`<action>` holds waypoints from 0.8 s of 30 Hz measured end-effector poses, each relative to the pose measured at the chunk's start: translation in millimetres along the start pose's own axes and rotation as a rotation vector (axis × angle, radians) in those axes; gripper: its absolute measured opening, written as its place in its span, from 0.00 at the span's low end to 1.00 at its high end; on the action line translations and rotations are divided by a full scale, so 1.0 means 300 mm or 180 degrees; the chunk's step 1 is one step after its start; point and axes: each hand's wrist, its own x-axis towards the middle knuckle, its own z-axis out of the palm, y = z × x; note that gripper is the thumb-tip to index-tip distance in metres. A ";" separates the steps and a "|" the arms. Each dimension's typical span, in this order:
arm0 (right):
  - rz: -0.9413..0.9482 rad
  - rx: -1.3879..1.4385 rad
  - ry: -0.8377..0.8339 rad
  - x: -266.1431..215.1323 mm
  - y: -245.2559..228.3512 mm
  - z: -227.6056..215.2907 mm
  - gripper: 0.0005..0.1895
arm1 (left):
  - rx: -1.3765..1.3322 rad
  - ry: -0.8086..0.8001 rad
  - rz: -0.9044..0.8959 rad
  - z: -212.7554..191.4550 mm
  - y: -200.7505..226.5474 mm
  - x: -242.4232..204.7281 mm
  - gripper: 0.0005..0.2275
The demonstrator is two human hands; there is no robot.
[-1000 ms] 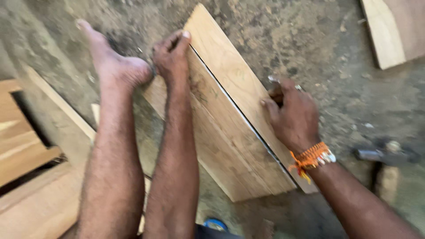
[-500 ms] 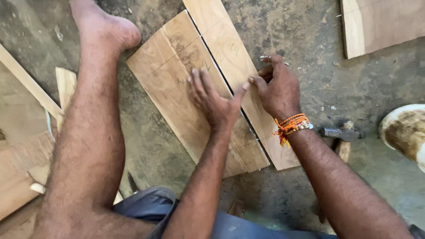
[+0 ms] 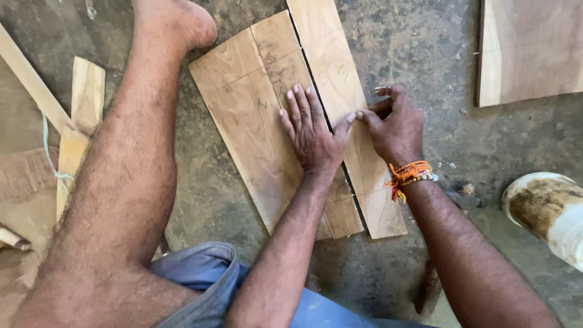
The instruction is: The person applies white adhesive with their finger along the thin edge of a wooden board, then aligns it against other wooden panels on the floor and hammers them together.
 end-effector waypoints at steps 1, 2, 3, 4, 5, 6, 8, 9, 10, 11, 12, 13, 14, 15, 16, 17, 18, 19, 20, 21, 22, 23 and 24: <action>0.0015 0.0007 -0.0002 -0.007 -0.001 -0.002 0.25 | -0.0075 0.0067 0.0022 0.005 -0.001 -0.003 0.45; 0.0079 0.0003 -0.0038 -0.015 -0.002 -0.002 0.26 | -0.0150 0.0134 0.0043 0.009 -0.003 -0.008 0.44; 0.0130 -0.0002 -0.0050 -0.014 -0.003 -0.002 0.26 | -0.0175 0.0149 0.0048 0.016 -0.003 -0.004 0.44; 0.0182 -0.0008 -0.0061 -0.012 -0.003 -0.005 0.26 | -0.0201 0.0165 0.0053 0.023 -0.002 -0.001 0.43; 0.0178 0.0100 -0.0084 -0.016 -0.001 -0.008 0.25 | -0.0211 0.0158 0.0043 0.021 -0.004 -0.013 0.43; 0.0174 0.0208 -0.0107 -0.016 0.001 -0.014 0.24 | -0.0236 0.0131 0.0027 0.021 -0.004 -0.022 0.43; 0.0140 0.0338 -0.0159 -0.028 0.001 -0.039 0.26 | -0.0296 0.0114 0.0014 0.024 -0.002 -0.017 0.41; 0.0109 0.0354 -0.0169 -0.048 -0.001 -0.061 0.28 | -0.0297 0.0112 0.0043 0.025 0.000 -0.008 0.41; 0.0079 0.0370 -0.0179 -0.076 -0.004 -0.079 0.31 | -0.0297 0.0111 0.0071 0.022 -0.001 -0.002 0.41; 0.0286 0.0136 -0.0067 -0.124 0.004 -0.108 0.33 | -0.0297 0.0091 0.0083 0.021 -0.001 -0.007 0.41; 0.0494 -0.0097 0.0046 -0.191 0.016 -0.136 0.36 | -0.0305 0.0078 0.0089 0.023 0.000 -0.010 0.40; 0.0557 -0.0248 0.0243 -0.257 0.034 -0.162 0.37 | -0.0306 0.0073 0.0084 0.023 0.000 -0.009 0.40; 0.0619 -0.0397 0.0441 -0.328 0.063 -0.199 0.39 | -0.0308 0.0069 0.0080 0.024 -0.001 -0.008 0.40; 0.0823 -0.0529 0.0517 -0.413 0.098 -0.229 0.41 | -0.0300 0.0073 0.0085 0.025 -0.001 -0.009 0.40; 0.1028 -0.0660 0.0593 -0.502 0.140 -0.258 0.44 | -0.0293 0.0077 0.0090 0.027 -0.001 -0.009 0.40; 0.1096 -0.0867 0.0534 -0.586 0.187 -0.279 0.45 | -0.0282 0.0072 0.0098 0.028 -0.002 -0.012 0.39; 0.1163 -0.1074 0.0475 -0.661 0.237 -0.284 0.47 | -0.0253 0.0086 0.0092 0.030 -0.005 -0.010 0.39; 0.1174 -0.1127 0.0432 -0.744 0.284 -0.279 0.50 | -0.0235 0.0088 0.0098 0.035 -0.005 -0.007 0.39; 0.1186 -0.1180 0.0388 -0.812 0.328 -0.268 0.52 | -0.0216 0.0090 0.0104 0.038 -0.005 -0.009 0.39; 0.1322 -0.1297 0.0334 -0.849 0.371 -0.250 0.52 | -0.0229 0.0087 0.0088 0.038 -0.007 -0.011 0.39; 0.1458 -0.1414 0.0280 -0.872 0.403 -0.231 0.51 | -0.0241 0.0083 0.0073 0.037 -0.008 -0.013 0.39; 0.1591 -0.1527 0.0244 -0.882 0.425 -0.221 0.50 | -0.0261 0.0091 0.0068 0.037 -0.008 -0.010 0.39; 0.1743 -0.1160 0.0204 -0.882 0.435 -0.226 0.47 | -0.0300 0.0169 0.0073 0.035 -0.009 -0.011 0.39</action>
